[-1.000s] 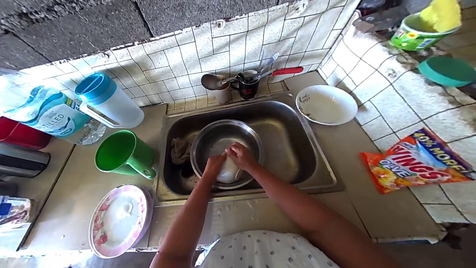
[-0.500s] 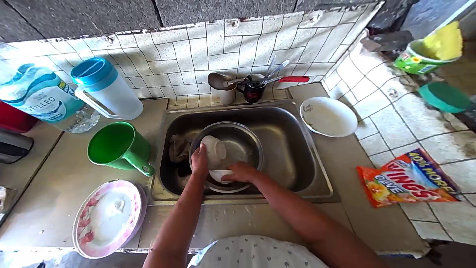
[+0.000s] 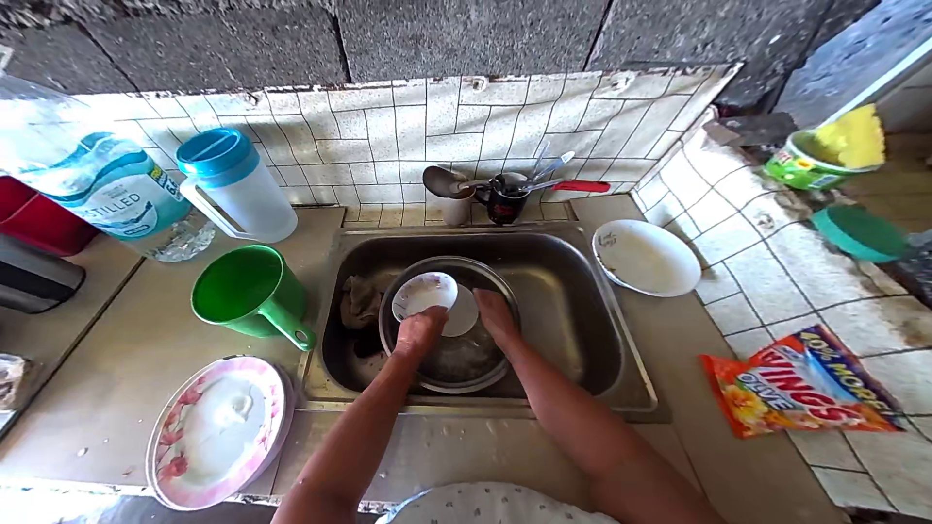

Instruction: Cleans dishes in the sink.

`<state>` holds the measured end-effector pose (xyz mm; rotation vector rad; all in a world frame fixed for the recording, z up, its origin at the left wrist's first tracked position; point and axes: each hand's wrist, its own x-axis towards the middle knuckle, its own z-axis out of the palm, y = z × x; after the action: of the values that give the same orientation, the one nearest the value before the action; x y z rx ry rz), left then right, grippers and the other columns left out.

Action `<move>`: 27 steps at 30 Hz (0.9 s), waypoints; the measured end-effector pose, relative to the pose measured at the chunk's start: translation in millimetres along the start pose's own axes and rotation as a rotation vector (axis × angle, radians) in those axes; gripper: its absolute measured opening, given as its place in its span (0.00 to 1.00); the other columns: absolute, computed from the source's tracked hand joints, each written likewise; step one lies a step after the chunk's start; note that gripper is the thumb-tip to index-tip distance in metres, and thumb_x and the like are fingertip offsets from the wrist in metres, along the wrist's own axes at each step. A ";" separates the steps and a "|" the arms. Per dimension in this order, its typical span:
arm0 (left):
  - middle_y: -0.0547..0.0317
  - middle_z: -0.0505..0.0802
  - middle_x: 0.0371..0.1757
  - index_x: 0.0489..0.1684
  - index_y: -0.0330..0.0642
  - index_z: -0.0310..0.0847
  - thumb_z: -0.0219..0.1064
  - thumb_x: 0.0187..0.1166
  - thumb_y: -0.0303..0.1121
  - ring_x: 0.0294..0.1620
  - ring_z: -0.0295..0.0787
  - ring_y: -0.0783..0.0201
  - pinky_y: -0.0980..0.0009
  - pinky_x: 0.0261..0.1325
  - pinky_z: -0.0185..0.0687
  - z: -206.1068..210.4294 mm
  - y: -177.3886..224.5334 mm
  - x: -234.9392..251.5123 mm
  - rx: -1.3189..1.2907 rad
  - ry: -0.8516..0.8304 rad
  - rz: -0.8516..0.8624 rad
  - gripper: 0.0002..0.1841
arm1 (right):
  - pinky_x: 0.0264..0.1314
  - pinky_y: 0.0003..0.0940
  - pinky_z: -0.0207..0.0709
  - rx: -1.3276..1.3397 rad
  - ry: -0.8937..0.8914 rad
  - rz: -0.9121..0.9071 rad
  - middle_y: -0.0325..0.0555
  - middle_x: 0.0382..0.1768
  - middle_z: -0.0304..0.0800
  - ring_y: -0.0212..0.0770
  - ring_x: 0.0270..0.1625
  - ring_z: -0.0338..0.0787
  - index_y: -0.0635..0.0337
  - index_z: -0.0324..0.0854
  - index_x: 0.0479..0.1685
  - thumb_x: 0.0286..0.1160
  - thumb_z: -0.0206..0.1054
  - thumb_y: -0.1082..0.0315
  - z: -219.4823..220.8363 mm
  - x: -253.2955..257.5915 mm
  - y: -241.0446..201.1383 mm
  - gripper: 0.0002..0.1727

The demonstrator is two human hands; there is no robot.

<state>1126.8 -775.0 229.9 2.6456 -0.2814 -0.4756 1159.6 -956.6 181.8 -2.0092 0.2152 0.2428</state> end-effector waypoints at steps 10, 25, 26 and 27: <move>0.40 0.85 0.75 0.80 0.38 0.74 0.45 0.96 0.38 0.71 0.86 0.39 0.40 0.73 0.76 -5.2 0.4 1.4 -0.013 0.042 -0.077 0.23 | 0.48 0.43 0.87 0.119 -0.101 0.474 0.66 0.62 0.83 0.50 0.45 0.93 0.63 0.55 0.87 0.93 0.47 0.70 17.7 5.3 -1.4 0.26; 0.31 0.86 0.66 0.71 0.24 0.74 0.58 0.84 0.27 0.69 0.84 0.43 0.48 0.75 0.75 -12.4 16.4 23.7 -0.602 0.021 -0.111 0.20 | 0.46 0.46 0.87 -0.335 0.104 0.070 0.63 0.54 0.88 0.50 0.40 0.93 0.61 0.59 0.86 0.87 0.56 0.70 -69.8 -59.2 -114.7 0.29; 0.31 0.85 0.69 0.72 0.25 0.74 0.59 0.85 0.28 0.73 0.82 0.42 0.47 0.78 0.73 -10.4 22.2 21.8 -0.471 -0.016 -0.089 0.20 | 0.54 0.50 0.87 -0.387 0.135 0.027 0.64 0.57 0.88 0.53 0.47 0.94 0.61 0.58 0.88 0.85 0.58 0.71 -67.0 -61.0 -118.2 0.31; 0.32 0.83 0.73 0.74 0.26 0.73 0.57 0.87 0.29 0.77 0.79 0.41 0.46 0.81 0.70 -7.8 28.1 19.5 -0.328 -0.064 -0.075 0.21 | 0.63 0.53 0.83 -0.439 0.165 -0.010 0.67 0.61 0.87 0.58 0.56 0.93 0.63 0.55 0.91 0.84 0.59 0.72 -63.6 -62.4 -121.5 0.35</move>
<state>1144.3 -802.1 243.7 2.3300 -0.1123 -0.5782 1135.7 -958.6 330.5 -2.4689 0.2736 0.1228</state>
